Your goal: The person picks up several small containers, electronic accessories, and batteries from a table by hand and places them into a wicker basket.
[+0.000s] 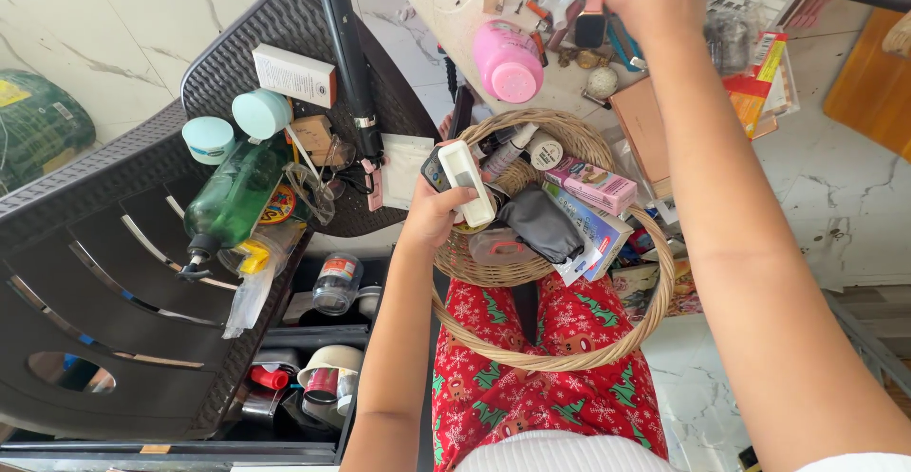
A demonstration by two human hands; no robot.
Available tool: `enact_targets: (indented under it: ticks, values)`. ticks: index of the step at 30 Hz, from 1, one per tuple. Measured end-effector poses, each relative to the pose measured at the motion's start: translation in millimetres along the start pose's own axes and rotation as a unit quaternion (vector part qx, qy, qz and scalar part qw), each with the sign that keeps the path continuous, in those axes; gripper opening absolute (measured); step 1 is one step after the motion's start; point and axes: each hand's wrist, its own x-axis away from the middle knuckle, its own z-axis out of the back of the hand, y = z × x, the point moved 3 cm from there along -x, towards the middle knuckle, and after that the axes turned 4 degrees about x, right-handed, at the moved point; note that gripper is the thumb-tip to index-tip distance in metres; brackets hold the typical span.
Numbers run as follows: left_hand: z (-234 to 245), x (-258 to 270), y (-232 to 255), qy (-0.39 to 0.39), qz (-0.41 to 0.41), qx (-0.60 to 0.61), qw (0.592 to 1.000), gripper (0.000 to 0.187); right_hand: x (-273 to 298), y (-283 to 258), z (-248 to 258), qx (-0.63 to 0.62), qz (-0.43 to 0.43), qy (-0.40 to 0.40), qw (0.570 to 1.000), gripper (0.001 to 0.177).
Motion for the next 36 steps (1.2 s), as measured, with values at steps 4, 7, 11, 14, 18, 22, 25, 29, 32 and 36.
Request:
enact_targets:
  ticks: [4, 7, 11, 14, 18, 22, 25, 29, 32, 36]
  values:
    - [-4, -2, -2, 0.007, 0.008, -0.004, 1.0, 0.067, -2, -3, 3, 0.019, -0.016, -0.022, 0.999, 0.048]
    - [-7, -1, -5, -0.003, 0.001, -0.005, 1.0, 0.068, 0, -4, 2, 0.092, 0.023, -0.03, 0.995, 0.036]
    - [-7, 0, -6, -0.011, -0.008, -0.018, 1.0, 0.065, 6, 2, 9, -0.084, 0.006, -0.023, 0.996, 0.029]
    - [-5, 1, -7, 0.002, 0.001, -0.007, 1.0, 0.067, 6, 5, 12, -0.423, -0.119, -0.02, 0.898, 0.024]
    - [-2, 1, -5, -0.002, -0.003, -0.011, 1.0, 0.062, 0, 1, -6, -0.469, -0.276, -0.066, 0.836, 0.026]
    - [-4, 1, -2, 0.008, -0.006, 0.012, 1.0, 0.066, -16, -9, -29, -0.414, -0.089, -0.148, 0.894, 0.017]
    - [-3, 3, -3, 0.003, -0.01, 0.018, 1.0, 0.067, -17, -2, -43, -0.441, -0.175, -0.162, 0.865, 0.013]
    - [0, 3, -4, 0.004, -0.012, 0.02, 1.0, 0.068, -10, 5, -29, -0.515, -0.173, -0.132, 0.829, 0.026]
    - [3, 1, -5, 0.008, -0.01, 0.021, 1.0, 0.065, -5, 11, -13, -0.546, -0.213, -0.156, 0.795, 0.027]
    - [4, -1, -4, 0.014, -0.005, 0.025, 1.0, 0.066, -6, 10, 6, -0.459, -0.287, -0.112, 0.834, 0.028]
